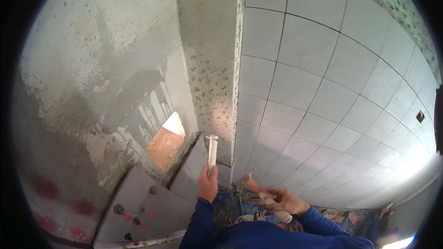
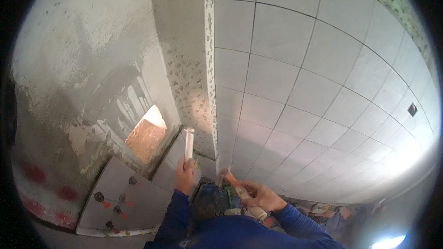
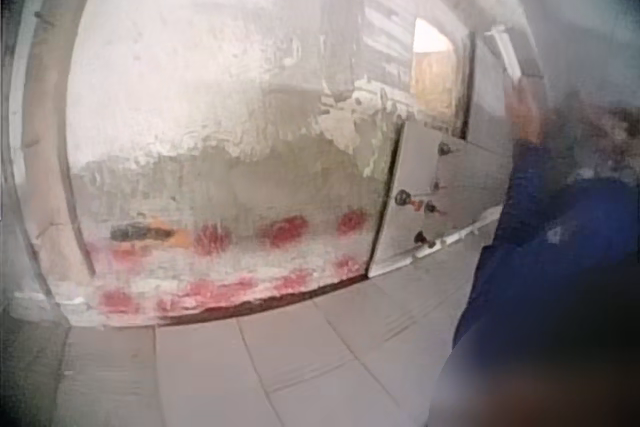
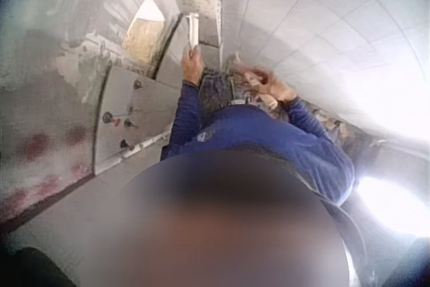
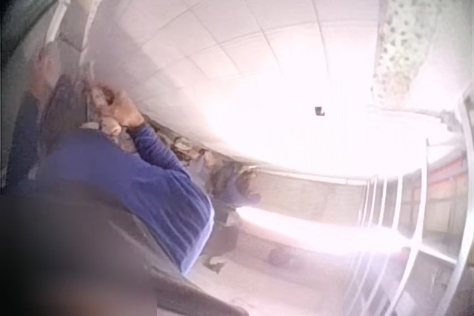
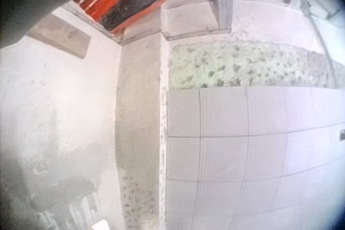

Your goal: The person uses a hammer and a white plastic trim piece to secure the trim along a wall edge. They repeatedly tap the trim into place, adjusting its position along the vertical edge of a tiled wall.

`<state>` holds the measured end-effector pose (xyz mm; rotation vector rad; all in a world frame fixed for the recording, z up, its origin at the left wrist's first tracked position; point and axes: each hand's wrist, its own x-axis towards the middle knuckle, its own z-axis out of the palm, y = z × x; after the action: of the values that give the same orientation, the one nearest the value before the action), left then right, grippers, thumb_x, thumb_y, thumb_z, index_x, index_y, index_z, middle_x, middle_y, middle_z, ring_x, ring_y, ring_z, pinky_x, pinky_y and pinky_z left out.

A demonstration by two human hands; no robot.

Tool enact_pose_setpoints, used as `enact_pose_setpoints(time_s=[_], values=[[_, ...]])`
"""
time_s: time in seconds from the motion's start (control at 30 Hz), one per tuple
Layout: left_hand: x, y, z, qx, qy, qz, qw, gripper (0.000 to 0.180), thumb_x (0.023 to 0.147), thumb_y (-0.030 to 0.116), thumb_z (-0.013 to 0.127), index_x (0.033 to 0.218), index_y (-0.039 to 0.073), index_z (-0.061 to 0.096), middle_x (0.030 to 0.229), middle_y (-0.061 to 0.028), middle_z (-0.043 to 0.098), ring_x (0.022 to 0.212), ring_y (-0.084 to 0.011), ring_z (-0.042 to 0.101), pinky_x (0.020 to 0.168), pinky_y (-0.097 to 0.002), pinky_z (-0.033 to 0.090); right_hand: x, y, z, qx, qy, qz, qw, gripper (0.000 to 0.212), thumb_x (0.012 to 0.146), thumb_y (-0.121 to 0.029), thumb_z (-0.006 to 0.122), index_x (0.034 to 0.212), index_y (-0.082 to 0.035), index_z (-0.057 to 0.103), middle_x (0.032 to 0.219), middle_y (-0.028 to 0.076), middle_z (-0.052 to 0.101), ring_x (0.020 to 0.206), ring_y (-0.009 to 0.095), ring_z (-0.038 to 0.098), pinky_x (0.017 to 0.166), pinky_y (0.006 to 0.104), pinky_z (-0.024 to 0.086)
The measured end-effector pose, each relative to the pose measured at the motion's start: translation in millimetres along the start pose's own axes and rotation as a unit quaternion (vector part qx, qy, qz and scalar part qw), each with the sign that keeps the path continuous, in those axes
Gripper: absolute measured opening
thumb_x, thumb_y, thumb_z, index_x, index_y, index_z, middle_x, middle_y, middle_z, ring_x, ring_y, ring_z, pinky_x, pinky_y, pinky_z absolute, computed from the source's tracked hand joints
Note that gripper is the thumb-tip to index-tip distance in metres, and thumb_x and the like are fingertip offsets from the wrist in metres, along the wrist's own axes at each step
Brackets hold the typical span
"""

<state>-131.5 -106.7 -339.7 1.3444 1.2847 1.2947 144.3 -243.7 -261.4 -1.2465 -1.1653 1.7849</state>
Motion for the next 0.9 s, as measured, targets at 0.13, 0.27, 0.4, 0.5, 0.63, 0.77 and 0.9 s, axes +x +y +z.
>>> enact_pose_setpoints(time_s=[0.13, 0.27, 0.4, 0.5, 0.63, 0.77, 0.9], values=[[37, 44, -5, -0.069, -0.007, 0.091, 0.993, 0.034, 0.11, 0.031, 0.054, 0.121, 0.0, 0.06, 0.076, -0.0006, 0.056, 0.06, -0.009, 0.051, 0.053, -0.0308, 0.044, -18, -63, 27, 0.108, 0.058, -0.186, 0.975, 0.081, 0.09, -0.007, 0.076, 0.158, 0.001, 0.032, 0.124, 0.013, 0.066, 0.101, 0.019, 0.066, 0.086, 0.033, 0.057], [86, 102, -16, -0.111, -0.065, 0.12, 0.984, 0.04, 0.111, 0.04, 0.049, 0.121, 0.002, 0.058, 0.077, 0.0006, 0.052, 0.064, -0.008, 0.05, 0.056, -0.0278, 0.042, -7, -109, 42, -0.063, 0.154, -0.154, 0.974, 0.067, 0.092, -0.01, 0.073, 0.149, 0.003, 0.04, 0.103, 0.009, 0.065, 0.078, 0.016, 0.066, 0.069, 0.0319, 0.057], [129, 158, -25, -0.209, -0.062, 0.117, 0.969, 0.05, 0.112, 0.046, 0.041, 0.123, -0.001, 0.057, 0.081, -0.0012, 0.052, 0.064, -0.0101, 0.05, 0.058, -0.0269, 0.042, 15, -142, 41, -0.025, 0.081, -0.23, 0.969, 0.057, 0.095, -0.026, 0.072, 0.136, 0.006, 0.047, 0.076, 0.003, 0.057, 0.054, 0.012, 0.058, 0.048, 0.0298, 0.049], [157, 185, -28, -0.235, -0.056, 0.129, 0.962, 0.049, 0.111, 0.049, 0.046, 0.113, 0.001, 0.058, 0.081, -0.0011, 0.052, 0.062, -0.0101, 0.05, 0.056, -0.0271, 0.04, 31, -168, 37, -0.058, 0.049, -0.269, 0.96, 0.046, 0.103, -0.029, 0.064, 0.133, 0.004, 0.051, 0.074, 0.002, 0.057, 0.055, 0.011, 0.057, 0.051, 0.028, 0.048], [196, 185, -30, -0.173, -0.029, 0.152, 0.973, 0.046, 0.111, 0.048, 0.046, 0.107, 0.003, 0.056, 0.08, -0.0011, 0.052, 0.061, -0.0091, 0.051, 0.053, -0.0277, 0.041, 51, -199, 50, -0.314, 0.188, -0.318, 0.875, 0.038, 0.105, -0.028, 0.059, 0.13, 0.001, 0.054, 0.078, 0.01, 0.063, 0.061, 0.022, 0.066, 0.055, 0.0365, 0.052], [244, 161, -17, 0.093, 0.124, 0.33, 0.931, 0.048, 0.109, 0.047, 0.051, 0.097, 0.001, 0.057, 0.077, -0.0078, 0.056, 0.061, -0.0225, 0.056, 0.057, -0.0397, 0.047, 88, -222, 80, -0.464, 0.209, -0.462, 0.726, 0.039, 0.101, -0.027, 0.064, 0.126, 0.001, 0.055, 0.086, 0.02, 0.068, 0.067, 0.033, 0.07, 0.06, 0.0447, 0.056], [275, 138, -12, 0.263, 0.221, 0.284, 0.895, 0.052, 0.105, 0.046, 0.057, 0.113, -0.005, 0.06, 0.108, -0.0288, 0.063, 0.099, -0.045, 0.06, 0.087, -0.0508, 0.047, 128, -240, 95, -0.49, 0.208, -0.645, 0.548, 0.031, 0.093, -0.022, 0.07, 0.109, -0.001, 0.053, 0.077, 0.017, 0.067, 0.065, 0.038, 0.069, 0.06, 0.0468, 0.057]])
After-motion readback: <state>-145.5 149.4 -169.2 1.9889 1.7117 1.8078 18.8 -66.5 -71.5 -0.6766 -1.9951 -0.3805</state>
